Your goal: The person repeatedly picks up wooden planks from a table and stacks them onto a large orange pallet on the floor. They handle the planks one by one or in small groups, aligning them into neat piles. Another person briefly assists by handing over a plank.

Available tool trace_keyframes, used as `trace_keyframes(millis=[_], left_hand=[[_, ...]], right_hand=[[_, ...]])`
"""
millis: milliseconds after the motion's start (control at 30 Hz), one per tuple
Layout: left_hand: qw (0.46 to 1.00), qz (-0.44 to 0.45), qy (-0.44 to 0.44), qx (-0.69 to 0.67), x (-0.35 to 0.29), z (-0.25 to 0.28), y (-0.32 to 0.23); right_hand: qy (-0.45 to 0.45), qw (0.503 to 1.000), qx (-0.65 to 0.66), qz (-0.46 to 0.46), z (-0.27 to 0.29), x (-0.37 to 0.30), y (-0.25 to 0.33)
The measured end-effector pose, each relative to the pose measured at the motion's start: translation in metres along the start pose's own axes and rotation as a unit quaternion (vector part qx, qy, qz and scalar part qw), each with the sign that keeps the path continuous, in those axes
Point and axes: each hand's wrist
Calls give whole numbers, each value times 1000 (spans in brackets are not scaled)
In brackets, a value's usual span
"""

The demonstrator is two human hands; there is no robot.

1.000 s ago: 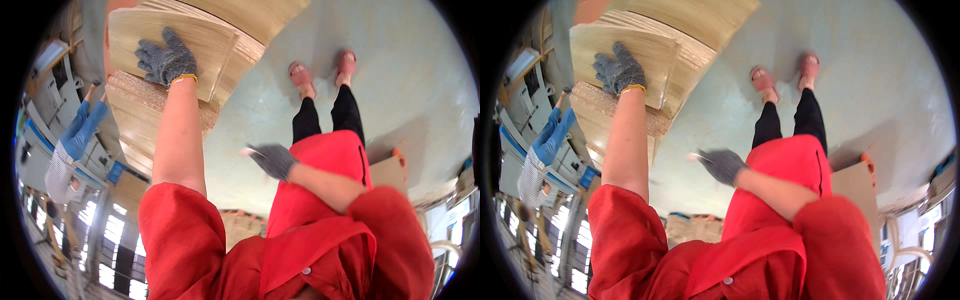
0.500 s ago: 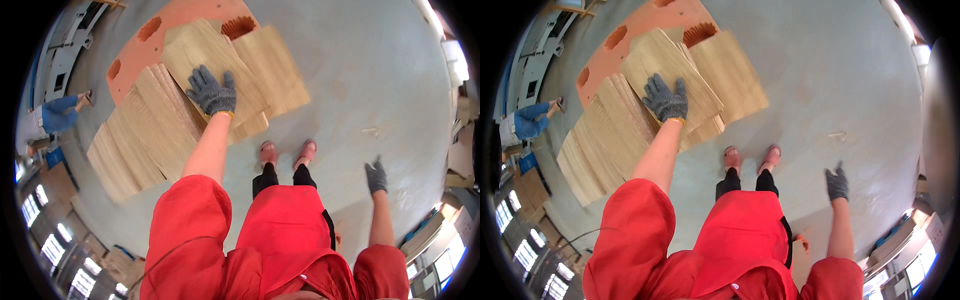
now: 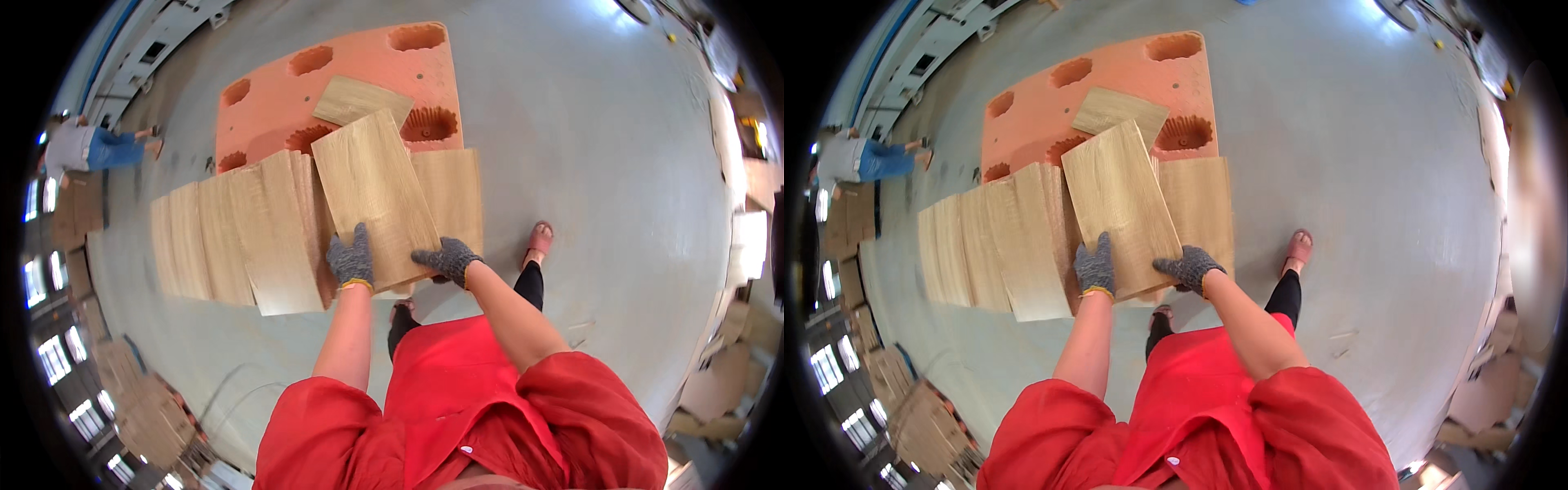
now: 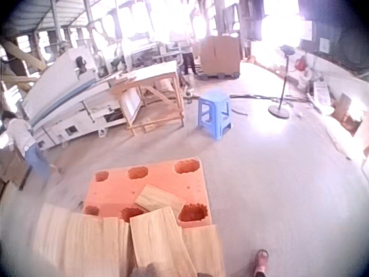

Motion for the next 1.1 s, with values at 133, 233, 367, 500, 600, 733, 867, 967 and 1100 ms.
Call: trace_keyframes(millis=[133, 233, 367, 500, 600, 733, 867, 967, 1100], left_hand=[[926, 230, 131, -268, -46, -20, -59], [901, 223, 161, -335, -88, -70, -116], [880, 222, 172, -383, -102, -125, -187], [810, 284, 184, -479, -64, -185, -226], [682, 351, 143, -626, 4, -242, -225], [506, 365, 117, -773, 124, -313, -183], [411, 466, -23, -783, 232, -393, -130], [428, 426, -50, -796, 274, -428, -93], [274, 252, -110, -922, 305, -427, -88]], right_hand=[[119, 992, 26, -25, 101, -44, 30], [104, 992, 76, 1, 177, -80, 55], [60, 995, 83, -10, 254, -98, 89], [-32, 997, 72, 22, 306, -77, 133], [-72, 997, 14, 31, 343, -54, 189], [-82, 995, -53, 4, 390, -29, 268], [-144, 988, 4, -64, 442, 4, 314], [-158, 983, 7, -97, 475, 21, 337], [-203, 970, 26, -132, 510, 18, 381]])
Point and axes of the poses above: each hand's wrist, its own x-axis towards the middle knuckle, its own z-axis out of the back of the hand, y = z × x, and after that the axes turned 2 degrees about y, right-handed
